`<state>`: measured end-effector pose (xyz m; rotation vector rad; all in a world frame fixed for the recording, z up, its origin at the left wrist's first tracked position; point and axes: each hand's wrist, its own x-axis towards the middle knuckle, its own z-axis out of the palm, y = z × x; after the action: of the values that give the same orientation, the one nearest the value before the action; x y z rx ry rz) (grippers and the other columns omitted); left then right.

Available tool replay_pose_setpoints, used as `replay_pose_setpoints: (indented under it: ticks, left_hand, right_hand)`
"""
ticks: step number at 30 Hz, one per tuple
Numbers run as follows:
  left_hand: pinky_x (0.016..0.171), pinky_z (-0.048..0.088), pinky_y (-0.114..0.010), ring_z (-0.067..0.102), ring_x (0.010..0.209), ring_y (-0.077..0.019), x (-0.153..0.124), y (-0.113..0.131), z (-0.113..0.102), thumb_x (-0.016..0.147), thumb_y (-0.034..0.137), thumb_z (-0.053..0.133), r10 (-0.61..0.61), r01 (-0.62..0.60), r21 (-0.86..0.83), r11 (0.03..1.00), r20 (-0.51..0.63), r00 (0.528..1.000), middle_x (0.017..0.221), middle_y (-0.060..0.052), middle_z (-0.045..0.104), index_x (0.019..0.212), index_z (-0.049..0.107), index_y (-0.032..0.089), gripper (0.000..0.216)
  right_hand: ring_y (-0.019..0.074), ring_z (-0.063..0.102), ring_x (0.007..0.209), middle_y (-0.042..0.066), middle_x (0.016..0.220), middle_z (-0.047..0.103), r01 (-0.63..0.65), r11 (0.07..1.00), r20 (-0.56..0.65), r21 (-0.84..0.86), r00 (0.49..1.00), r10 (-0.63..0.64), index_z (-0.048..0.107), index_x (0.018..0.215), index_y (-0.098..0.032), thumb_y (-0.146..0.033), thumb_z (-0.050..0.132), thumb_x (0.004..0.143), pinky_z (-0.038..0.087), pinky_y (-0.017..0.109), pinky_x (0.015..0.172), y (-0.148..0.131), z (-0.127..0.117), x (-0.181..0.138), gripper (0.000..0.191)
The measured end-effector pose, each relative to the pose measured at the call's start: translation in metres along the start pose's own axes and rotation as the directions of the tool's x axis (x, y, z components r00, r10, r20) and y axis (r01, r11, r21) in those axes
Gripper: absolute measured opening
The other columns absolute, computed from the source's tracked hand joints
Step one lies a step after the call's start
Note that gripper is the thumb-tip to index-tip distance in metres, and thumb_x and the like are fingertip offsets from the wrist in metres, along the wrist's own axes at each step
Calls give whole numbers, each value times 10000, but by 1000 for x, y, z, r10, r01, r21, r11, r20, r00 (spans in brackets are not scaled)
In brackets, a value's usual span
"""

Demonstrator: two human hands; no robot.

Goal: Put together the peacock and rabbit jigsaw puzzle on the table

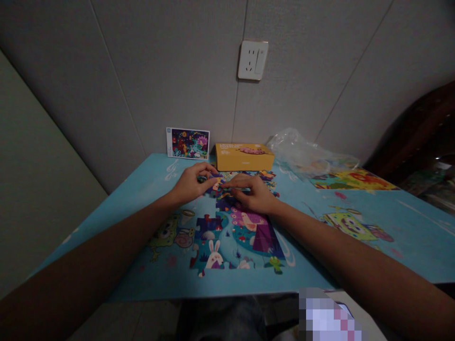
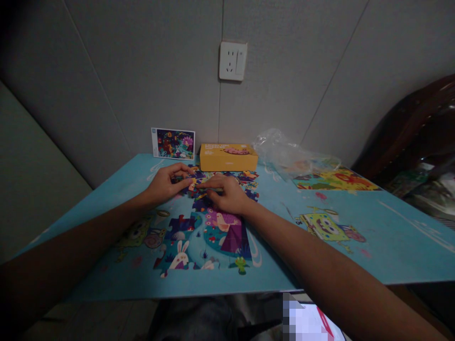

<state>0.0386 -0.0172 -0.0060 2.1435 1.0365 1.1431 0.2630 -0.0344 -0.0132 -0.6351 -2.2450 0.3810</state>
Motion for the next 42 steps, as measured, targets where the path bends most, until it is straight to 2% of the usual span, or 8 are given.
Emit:
replay_pose_setpoints:
  ticks: [2, 5, 9, 20, 25, 30, 37, 42]
  left_hand:
    - [575, 451, -244, 578, 560, -119, -1, 1, -5, 791, 370, 646, -19, 20, -7, 1000, 154, 988, 644, 13, 631, 971, 642, 137, 294]
    - [537, 416, -231, 559, 518, -111, -2, 2, -13, 788, 382, 651, -45, 50, -5, 999, 380, 924, 584, 17, 616, 957, 644, 123, 310]
    - [557, 406, -221, 568, 534, -109, -3, 1, -19, 758, 369, 677, -53, 42, 34, 999, 494, 868, 582, 13, 637, 867, 612, 132, 268]
    - [533, 354, -219, 520, 555, -114, -3, 0, -20, 726, 389, 686, -89, 29, 118, 993, 549, 831, 600, 37, 553, 800, 538, 166, 278]
    - [583, 357, -234, 492, 626, -126, 0, 3, -20, 724, 386, 690, -67, -93, 260, 961, 546, 835, 673, 25, 537, 791, 587, 162, 255]
    - [666, 381, -244, 506, 740, -147, 1, 2, -21, 749, 374, 678, 18, -233, 280, 931, 603, 797, 803, -8, 559, 757, 626, 169, 211]
    - [676, 380, -245, 509, 734, -144, -1, 4, -21, 776, 351, 651, -1, -231, 286, 930, 630, 777, 803, -8, 572, 762, 637, 176, 176]
    - [631, 361, -240, 515, 718, -150, -1, 4, -21, 695, 425, 733, -59, -205, 328, 922, 643, 764, 809, -1, 575, 849, 631, 170, 315]
  right_hand:
    - [170, 641, 809, 66, 860, 739, 52, 998, 55, 40, 997, -55, 753, 1059, -188, -119, 529, 835, 505, 337, 799, -1, 0, 0, 324]
    - [177, 636, 844, 74, 839, 732, 94, 991, 141, 98, 984, -107, 752, 1063, -175, -114, 536, 831, 514, 327, 796, -4, 2, -1, 323]
    - [184, 628, 912, 78, 911, 738, 109, 984, 230, 139, 963, -139, 752, 1067, -190, -115, 564, 817, 512, 329, 836, -4, 6, -3, 321]
    - [186, 604, 955, 61, 975, 739, 145, 980, 256, 138, 950, -177, 737, 1103, -209, -93, 578, 805, 488, 371, 908, -4, 7, -2, 357]
    - [195, 602, 986, 84, 1006, 723, 164, 980, 261, 115, 947, -189, 741, 1083, -174, -87, 585, 799, 465, 385, 941, -7, 7, -3, 336]
    - [223, 577, 1060, 119, 1121, 621, 135, 990, 288, 33, 948, -138, 748, 1066, -179, -134, 612, 804, 451, 436, 962, -7, 7, -5, 299]
    - [226, 555, 1083, 103, 1129, 578, 101, 994, 312, 31, 944, -105, 750, 1062, -209, -152, 620, 809, 433, 451, 981, -7, 6, -6, 290]
    - [234, 549, 1087, 110, 1133, 577, 91, 995, 318, 31, 943, -96, 747, 1065, -196, -152, 631, 799, 428, 457, 984, -7, 6, -6, 294]
